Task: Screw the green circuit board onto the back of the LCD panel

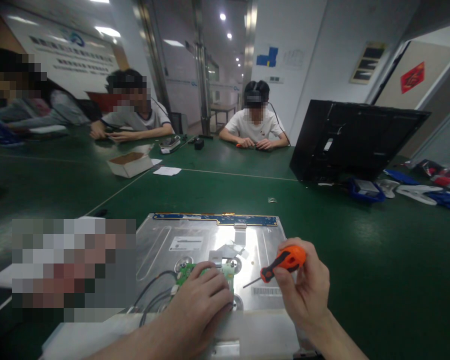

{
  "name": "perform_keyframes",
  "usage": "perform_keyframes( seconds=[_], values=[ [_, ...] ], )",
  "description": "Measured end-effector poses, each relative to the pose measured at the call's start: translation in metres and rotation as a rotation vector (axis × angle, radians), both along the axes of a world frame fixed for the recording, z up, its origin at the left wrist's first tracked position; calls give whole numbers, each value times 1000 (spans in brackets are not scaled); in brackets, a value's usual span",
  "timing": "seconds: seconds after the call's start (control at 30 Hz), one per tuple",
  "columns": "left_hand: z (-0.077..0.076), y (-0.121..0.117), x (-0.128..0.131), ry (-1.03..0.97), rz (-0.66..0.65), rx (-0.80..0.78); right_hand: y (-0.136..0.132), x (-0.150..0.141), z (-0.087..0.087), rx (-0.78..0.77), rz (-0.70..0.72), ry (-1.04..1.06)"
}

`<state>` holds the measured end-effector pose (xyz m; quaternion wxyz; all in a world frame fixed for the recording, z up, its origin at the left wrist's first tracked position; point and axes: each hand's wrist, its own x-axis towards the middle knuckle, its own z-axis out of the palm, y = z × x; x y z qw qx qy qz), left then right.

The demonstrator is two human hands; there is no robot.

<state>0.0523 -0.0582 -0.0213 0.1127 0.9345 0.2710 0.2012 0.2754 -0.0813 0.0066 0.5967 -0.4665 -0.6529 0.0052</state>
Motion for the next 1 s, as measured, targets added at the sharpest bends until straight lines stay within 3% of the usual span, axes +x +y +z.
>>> perform_keyframes(
  seconds=[0.17, 0.27, 0.53, 0.67, 0.87, 1.0],
  values=[
    [-2, 0, 0, -60, -12, 5, -7, -22, -1, 108, 346, -87],
    [-2, 1, 0, -76, -16, -16, -8, -31, -1, 88, 418, -76],
    [-2, 1, 1, -82, 2, -28, -9, -28, -11, 79, 415, -70],
    [-1, 0, 1, -66, 10, -27, -9, -26, -14, 65, 330, -97],
    [-2, 3, -1, -42, -17, -12, -8, -28, -10, 61, 242, -157],
    [-1, 3, -1, -27, -18, -11, -8, -30, -7, 57, 260, -171]
  ],
)
